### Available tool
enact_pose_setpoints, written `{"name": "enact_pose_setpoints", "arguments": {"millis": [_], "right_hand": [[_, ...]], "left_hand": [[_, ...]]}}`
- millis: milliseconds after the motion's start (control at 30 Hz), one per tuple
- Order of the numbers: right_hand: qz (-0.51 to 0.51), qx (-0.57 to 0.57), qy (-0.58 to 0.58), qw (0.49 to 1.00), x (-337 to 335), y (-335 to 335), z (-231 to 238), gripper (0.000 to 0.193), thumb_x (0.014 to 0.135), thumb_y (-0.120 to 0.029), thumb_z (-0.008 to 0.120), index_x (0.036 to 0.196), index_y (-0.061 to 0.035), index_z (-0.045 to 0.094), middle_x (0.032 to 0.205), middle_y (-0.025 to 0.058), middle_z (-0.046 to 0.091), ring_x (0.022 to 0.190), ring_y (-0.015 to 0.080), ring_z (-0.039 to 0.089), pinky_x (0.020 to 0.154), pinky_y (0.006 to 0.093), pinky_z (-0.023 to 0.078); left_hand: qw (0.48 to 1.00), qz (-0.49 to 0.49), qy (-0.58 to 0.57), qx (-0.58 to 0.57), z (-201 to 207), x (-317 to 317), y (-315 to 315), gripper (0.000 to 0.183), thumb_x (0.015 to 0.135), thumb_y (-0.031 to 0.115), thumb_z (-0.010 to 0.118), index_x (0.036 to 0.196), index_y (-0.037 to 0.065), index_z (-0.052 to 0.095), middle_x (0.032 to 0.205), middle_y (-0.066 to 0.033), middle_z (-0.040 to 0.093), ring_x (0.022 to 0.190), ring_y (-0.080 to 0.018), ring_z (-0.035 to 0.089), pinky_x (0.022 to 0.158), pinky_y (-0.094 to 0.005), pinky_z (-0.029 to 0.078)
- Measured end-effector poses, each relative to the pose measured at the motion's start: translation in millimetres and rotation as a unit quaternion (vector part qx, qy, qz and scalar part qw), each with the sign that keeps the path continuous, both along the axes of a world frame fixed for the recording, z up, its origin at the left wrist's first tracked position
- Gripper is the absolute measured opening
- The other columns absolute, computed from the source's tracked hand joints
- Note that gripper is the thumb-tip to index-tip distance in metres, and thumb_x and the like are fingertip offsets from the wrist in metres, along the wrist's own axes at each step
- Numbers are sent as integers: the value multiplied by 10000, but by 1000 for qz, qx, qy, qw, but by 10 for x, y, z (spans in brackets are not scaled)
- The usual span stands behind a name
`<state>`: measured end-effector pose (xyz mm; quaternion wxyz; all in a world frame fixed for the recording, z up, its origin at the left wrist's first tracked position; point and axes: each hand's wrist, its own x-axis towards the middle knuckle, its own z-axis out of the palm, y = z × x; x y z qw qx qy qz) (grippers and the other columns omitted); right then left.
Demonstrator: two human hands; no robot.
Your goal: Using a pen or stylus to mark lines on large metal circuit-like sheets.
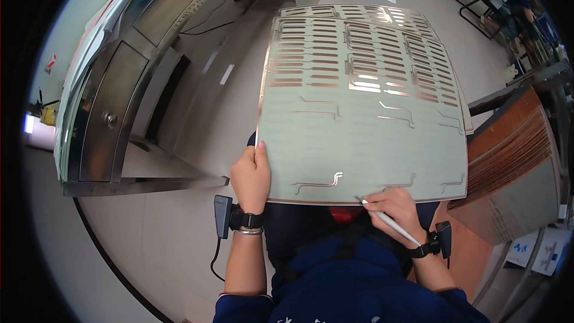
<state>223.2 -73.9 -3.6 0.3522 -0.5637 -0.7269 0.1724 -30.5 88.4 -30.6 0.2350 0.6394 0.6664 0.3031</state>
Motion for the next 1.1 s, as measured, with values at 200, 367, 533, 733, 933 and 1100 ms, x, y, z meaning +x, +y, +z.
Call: {"name": "enact_pose_setpoints", "arguments": {"millis": [200, 367, 533, 733, 933, 1100], "right_hand": [[62, -6, 28, 998, -338, 201, 36, 228, 714, -48, 737, 933, -98, 695, 1010, 28, 705, 857, 211, 644, 762, 325, 460], [71, -6, 19, 997, -373, 246, 24, 229, 711, -53, 744, 931, -99, 696, 1011, 20, 704, 838, 210, 634, 754, 324, 455], [59, 14, -8, 998, -441, 306, 0, 231, 697, -39, 762, 909, -104, 698, 975, 4, 709, 777, 191, 621, 705, 312, 443], [63, 22, -8, 998, -404, 293, 2, 268, 678, -14, 762, 906, -132, 684, 990, -35, 704, 790, 153, 630, 665, 278, 444], [-6, 34, 38, 999, -322, 226, -49, 238, 692, 3, 740, 910, -75, 683, 973, 60, 706, 810, 229, 653, 724, 316, 492], [-135, 37, 10, 990, 25, 190, -10, 231, 711, 22, 709, 932, -43, 684, 962, 100, 700, 830, 256, 659, 755, 341, 505]], "left_hand": [[1000, -4, -3, 10, -23, -17, 4, 461, 973, 332, 511, 654, 0, 505, 537, -179, 491, 465, -332, 451, 485, -412, 370], [1000, -4, 5, 7, -23, -34, -1, 464, 972, 339, 506, 647, 9, 500, 543, -183, 507, 469, -350, 474, 483, -422, 375], [1000, -2, 6, 10, -34, -46, 0, 462, 974, 341, 502, 647, 13, 500, 553, -187, 517, 487, -368, 490, 487, -433, 374], [1000, -4, -1, -5, -43, -24, -15, 457, 978, 338, 495, 666, 5, 508, 562, -192, 521, 500, -374, 498, 495, -435, 378], [1000, -10, -26, 7, -32, -29, -25, 434, 982, 319, 497, 693, -4, 519, 555, -184, 495, 492, -348, 467, 500, -419, 374], [999, -9, -38, 11, -84, -69, -18, 449, 997, 313, 487, 693, -17, 503, 553, -172, 473, 482, -280, 406, 503, -392, 369]]}}
